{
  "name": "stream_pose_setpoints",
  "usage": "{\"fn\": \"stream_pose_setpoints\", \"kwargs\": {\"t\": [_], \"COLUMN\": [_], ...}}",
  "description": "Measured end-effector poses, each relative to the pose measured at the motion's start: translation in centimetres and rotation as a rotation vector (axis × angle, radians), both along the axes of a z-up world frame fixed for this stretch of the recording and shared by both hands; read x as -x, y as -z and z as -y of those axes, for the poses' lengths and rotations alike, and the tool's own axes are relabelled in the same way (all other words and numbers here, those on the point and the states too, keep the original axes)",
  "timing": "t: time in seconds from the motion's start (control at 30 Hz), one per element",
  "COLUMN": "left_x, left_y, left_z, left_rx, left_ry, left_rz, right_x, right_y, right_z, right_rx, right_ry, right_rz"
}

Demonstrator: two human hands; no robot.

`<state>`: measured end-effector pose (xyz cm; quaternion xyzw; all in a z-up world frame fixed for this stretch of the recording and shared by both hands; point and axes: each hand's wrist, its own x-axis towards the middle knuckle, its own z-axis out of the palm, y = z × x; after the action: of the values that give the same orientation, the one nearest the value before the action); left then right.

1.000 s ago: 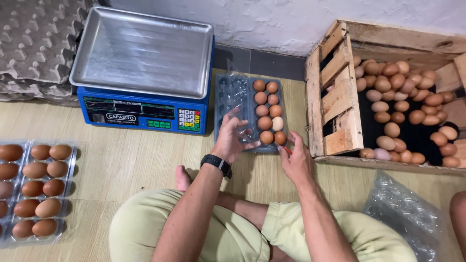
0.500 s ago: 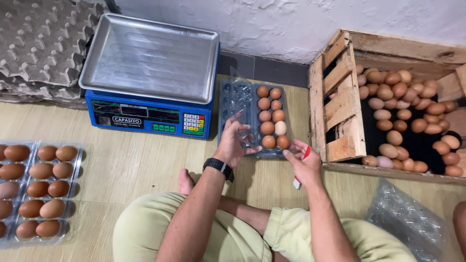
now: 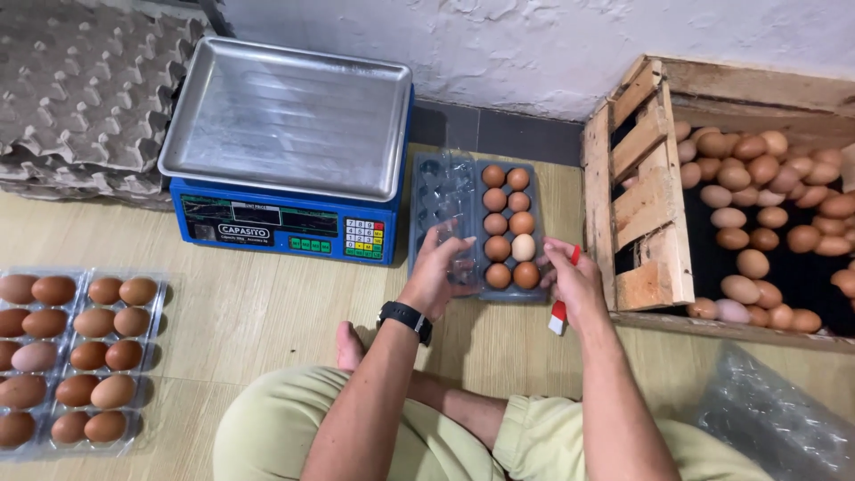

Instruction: Cleaning individual eggs with a brush, weighing them on a digital scale, and organizing them into plastic cartons.

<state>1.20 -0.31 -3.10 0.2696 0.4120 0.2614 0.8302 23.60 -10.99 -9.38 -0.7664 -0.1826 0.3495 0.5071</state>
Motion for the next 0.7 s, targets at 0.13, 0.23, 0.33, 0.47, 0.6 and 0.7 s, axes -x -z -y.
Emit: {"fn": "stream_pose_setpoints", "kwargs": {"t": [0.13,0.23,0.33,0.47,0.6,0.7], "left_x": [0.0,-0.1,-0.2,-0.3,0.1,0.1], "left_y": [-0.7,0.5,-1.2,-1.6,-4.8,-5.0], "left_z": [-0.9,-1.8,-1.9,-1.8,-1.0,-0.5], "left_rx": [-0.233,-0.415,-0.422,-0.351,-0.297,-0.307], "left_ry": [0.172,0.269,0.282,0.231,0.135,0.104], "left_rz": [-0.309,-0.490,-0.466,-0.390,-0.355,-0.318], "right_x": [0.1,-1.1,-1.9,-1.4,-1.6,-0.9], "right_y": [-0.7,1.2,2.4,1.7,2.8,2.1], "right_z": [-1.2,-1.7,-2.1,-2.1,-2.3,-2.1], "right_rx": [-0.006,-0.020,-0.020,-0.014,-0.011,0.008], "right_ry": [-0.009,0.001,-0.006,-0.010,-0.015,-0.017], "right_rz": [0.032,0.005,0.034,0.066,0.101,0.123]}}
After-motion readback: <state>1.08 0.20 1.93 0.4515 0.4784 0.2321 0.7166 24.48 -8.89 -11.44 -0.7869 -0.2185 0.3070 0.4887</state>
